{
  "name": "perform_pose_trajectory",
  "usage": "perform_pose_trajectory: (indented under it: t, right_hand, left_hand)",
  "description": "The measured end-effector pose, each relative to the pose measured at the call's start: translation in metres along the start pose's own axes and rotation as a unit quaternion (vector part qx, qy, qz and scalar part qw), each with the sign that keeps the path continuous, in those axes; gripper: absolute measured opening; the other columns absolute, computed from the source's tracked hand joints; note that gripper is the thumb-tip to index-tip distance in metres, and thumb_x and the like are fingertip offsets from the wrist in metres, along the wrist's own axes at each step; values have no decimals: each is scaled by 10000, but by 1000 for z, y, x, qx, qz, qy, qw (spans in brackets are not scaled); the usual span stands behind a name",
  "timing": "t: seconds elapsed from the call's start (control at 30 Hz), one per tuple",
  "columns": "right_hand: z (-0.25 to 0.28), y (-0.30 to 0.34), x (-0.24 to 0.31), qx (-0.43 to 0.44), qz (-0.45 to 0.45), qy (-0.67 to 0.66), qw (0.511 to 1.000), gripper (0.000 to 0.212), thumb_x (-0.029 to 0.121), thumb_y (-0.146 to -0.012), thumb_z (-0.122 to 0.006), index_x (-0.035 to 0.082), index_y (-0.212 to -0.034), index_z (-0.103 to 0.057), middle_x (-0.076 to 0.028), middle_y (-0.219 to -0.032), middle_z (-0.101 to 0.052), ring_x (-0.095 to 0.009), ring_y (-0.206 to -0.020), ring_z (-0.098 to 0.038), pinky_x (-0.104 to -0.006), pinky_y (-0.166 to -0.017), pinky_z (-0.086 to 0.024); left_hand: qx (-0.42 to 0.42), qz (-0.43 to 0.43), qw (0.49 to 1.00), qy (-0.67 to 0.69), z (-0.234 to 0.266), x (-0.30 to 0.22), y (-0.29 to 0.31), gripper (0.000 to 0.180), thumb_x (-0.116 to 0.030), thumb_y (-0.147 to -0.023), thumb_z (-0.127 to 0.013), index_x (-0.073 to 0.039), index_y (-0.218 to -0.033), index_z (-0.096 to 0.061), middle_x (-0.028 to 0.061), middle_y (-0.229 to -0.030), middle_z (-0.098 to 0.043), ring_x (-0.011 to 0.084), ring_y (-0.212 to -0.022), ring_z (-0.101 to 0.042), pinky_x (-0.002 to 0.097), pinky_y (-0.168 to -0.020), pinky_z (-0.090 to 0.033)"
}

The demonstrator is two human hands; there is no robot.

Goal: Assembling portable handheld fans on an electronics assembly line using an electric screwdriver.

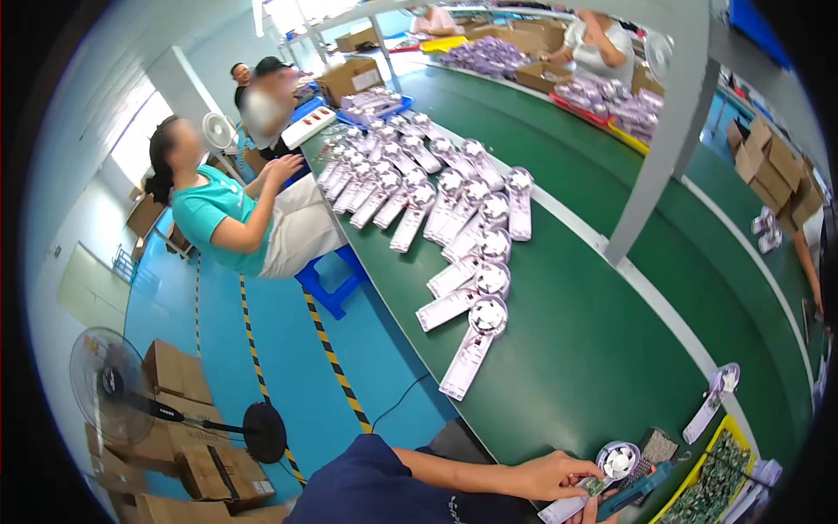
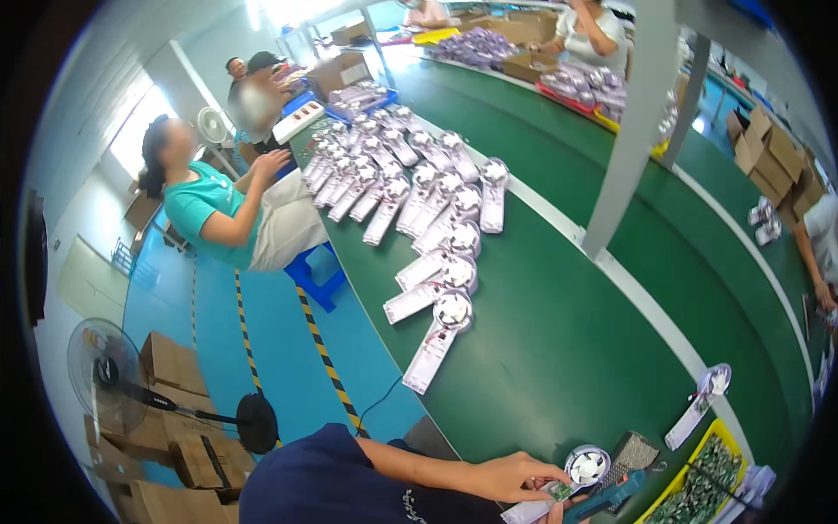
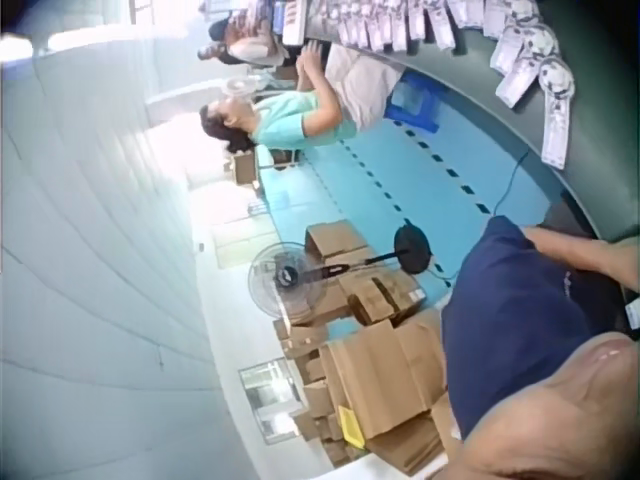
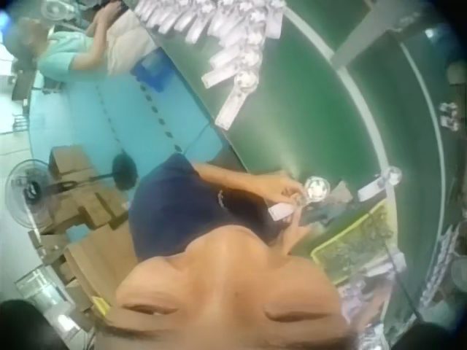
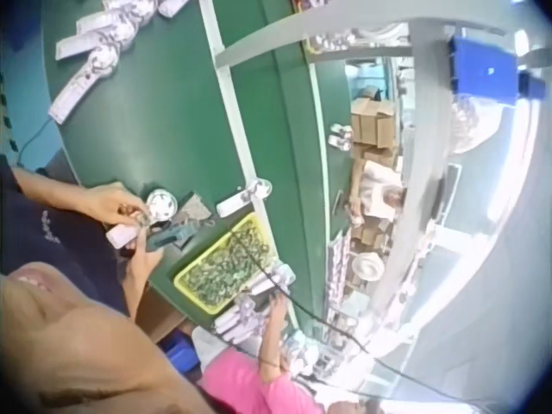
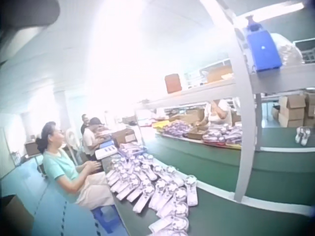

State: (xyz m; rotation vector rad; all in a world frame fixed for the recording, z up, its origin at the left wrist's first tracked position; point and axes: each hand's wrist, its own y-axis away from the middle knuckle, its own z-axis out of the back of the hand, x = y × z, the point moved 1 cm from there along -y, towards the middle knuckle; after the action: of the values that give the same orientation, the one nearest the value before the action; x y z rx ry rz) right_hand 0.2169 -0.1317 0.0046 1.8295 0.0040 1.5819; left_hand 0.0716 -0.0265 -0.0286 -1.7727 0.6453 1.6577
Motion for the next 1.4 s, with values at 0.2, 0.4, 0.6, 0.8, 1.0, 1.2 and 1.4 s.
perform_pose_trajectory:
  t: [0.2, 0.4, 0.6, 0.8, 1.0, 1.2, 1.4]
  right_hand:
    - [11, 11, -35, -3, 69, -99, 993, 365, 60, -873, -666, 57, -1161, -442, -36, -752, -515, -93, -517, -496, -246, -432, -418]
    - [-5, 18, -2, 60, 117, -160, 978, 674, 435, -904, -681, 11, -1328, -372, -110, -850, -618, -135, -582, -545, -258, -519, -449]
    - [2, 10, 48, -21, 379, -147, 913, 699, 647, -937, -477, 172, -1424, -317, -41, -734, -466, -157, -553, -484, -300, -482, -457]
    - [-14, -23, 78, 100, 542, -185, 814, 836, 535, -914, -631, 210, -1534, -175, -63, -1053, -485, -157, -547, -493, -290, -455, -448]
    - [-23, -26, 76, 159, 601, -160, 767, 800, 570, -892, -635, 153, -1489, -305, -72, -1094, -517, -185, -546, -513, -306, -449, -454]
    - [-39, -26, 69, 113, 630, -161, 751, 845, 563, -902, -626, 178, -1538, -224, -66, -1087, -505, -167, -521, -498, -298, -428, -452]
    - [-37, -21, 76, 104, 633, -107, 760, 826, 529, -914, -627, 133, -1527, -238, -62, -1032, -481, -157, -490, -472, -290, -406, -438]
  left_hand:
    - [21, 73, 997, 17, -2, -8, 9, 376, -134, -861, -736, -81, -1222, -648, 112, -897, -688, 175, -770, -686, 306, -715, -580]
    - [-128, 61, 976, -168, 41, -20, 23, 356, -85, -716, -862, -31, -1034, -712, 92, -824, -717, 123, -679, -676, 274, -617, -559]
    - [-66, 35, 984, -159, 46, -24, -18, 329, -43, -742, -819, -31, -1045, -692, 91, -734, -662, 135, -600, -620, 268, -556, -500]
    - [-45, 33, 987, -152, 32, -18, -28, 318, -17, -746, -797, -16, -1043, -681, 133, -914, -697, 213, -716, -680, 277, -549, -569]
    - [-59, 33, 978, -198, 23, -23, -19, 312, 25, -721, -803, -32, -1008, -694, 80, -889, -693, 138, -701, -643, 242, -540, -509]
    - [-69, 56, 977, -195, 23, -19, -18, 319, -37, -704, -820, -67, -989, -680, 67, -842, -643, 191, -628, -622, 304, -526, -516]
    - [-66, 35, 979, -191, 23, -16, -21, 313, -31, -699, -821, -74, -978, -684, 55, -814, -631, 168, -589, -594, 285, -514, -490]
